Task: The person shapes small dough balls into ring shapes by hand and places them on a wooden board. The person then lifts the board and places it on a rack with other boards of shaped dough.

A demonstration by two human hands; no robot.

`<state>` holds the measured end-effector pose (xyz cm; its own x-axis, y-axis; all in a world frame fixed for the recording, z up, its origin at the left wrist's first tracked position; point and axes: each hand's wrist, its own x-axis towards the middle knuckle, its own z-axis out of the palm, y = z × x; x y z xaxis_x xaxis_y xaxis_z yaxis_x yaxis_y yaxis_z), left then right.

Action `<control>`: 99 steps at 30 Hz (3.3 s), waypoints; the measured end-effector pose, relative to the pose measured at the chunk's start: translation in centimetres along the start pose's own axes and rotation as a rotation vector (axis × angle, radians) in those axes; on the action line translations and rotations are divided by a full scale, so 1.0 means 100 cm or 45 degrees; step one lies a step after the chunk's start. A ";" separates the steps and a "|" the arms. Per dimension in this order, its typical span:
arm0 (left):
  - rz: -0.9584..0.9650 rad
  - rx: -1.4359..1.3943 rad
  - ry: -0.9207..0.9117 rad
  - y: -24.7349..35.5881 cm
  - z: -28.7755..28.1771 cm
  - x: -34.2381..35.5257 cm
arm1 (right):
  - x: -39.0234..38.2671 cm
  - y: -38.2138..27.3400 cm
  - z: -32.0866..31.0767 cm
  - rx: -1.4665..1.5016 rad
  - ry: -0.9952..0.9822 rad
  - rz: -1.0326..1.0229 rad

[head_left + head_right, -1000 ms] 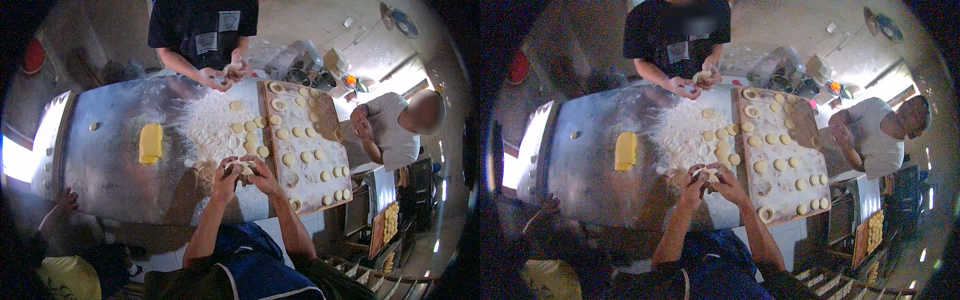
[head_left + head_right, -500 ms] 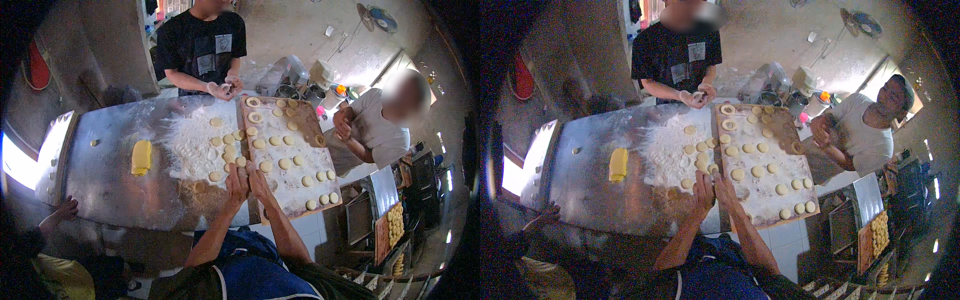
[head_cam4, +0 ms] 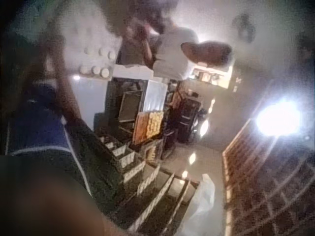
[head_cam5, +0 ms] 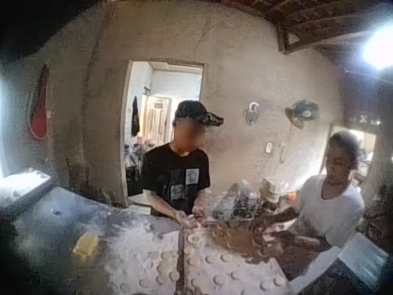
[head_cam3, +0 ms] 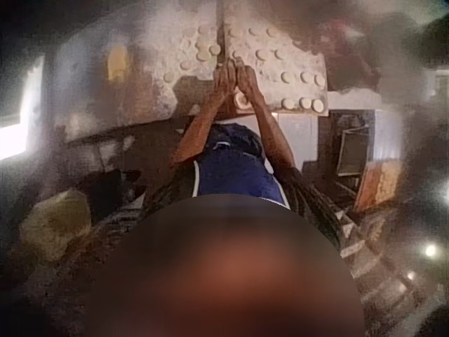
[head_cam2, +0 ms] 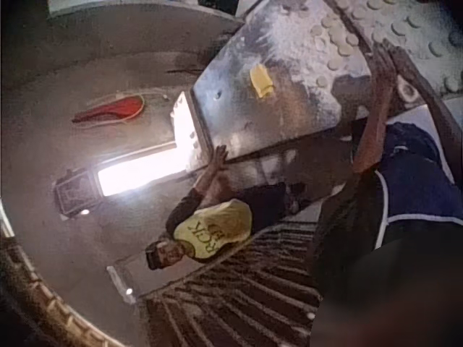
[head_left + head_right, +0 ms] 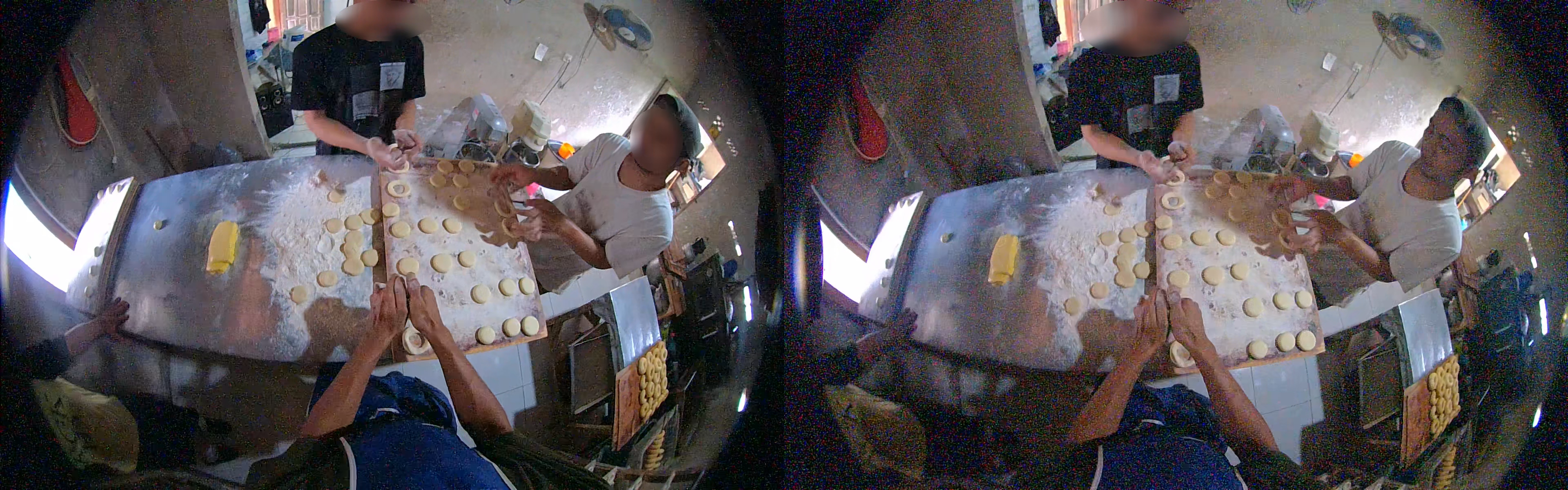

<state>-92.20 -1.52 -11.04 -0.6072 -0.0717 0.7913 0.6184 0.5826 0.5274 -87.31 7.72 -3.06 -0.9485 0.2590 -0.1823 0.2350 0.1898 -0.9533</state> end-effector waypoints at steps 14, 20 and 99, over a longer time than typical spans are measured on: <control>-0.465 0.214 -0.640 0.019 -0.003 -0.002 | -0.005 0.025 -0.053 -0.320 -0.009 -0.199; -0.551 0.003 -0.882 0.013 -0.022 0.014 | 0.009 0.038 -0.073 -0.946 0.262 -0.711; -1.039 -0.530 0.122 -0.046 -0.068 -0.033 | 0.035 0.026 0.098 0.033 -0.700 -0.230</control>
<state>-89.63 -9.43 -14.01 -0.9017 -0.4100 0.1374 0.1573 -0.0149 0.9874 -92.10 -0.18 -8.51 -0.9457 -0.3067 -0.1080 0.0606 0.1601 -0.9852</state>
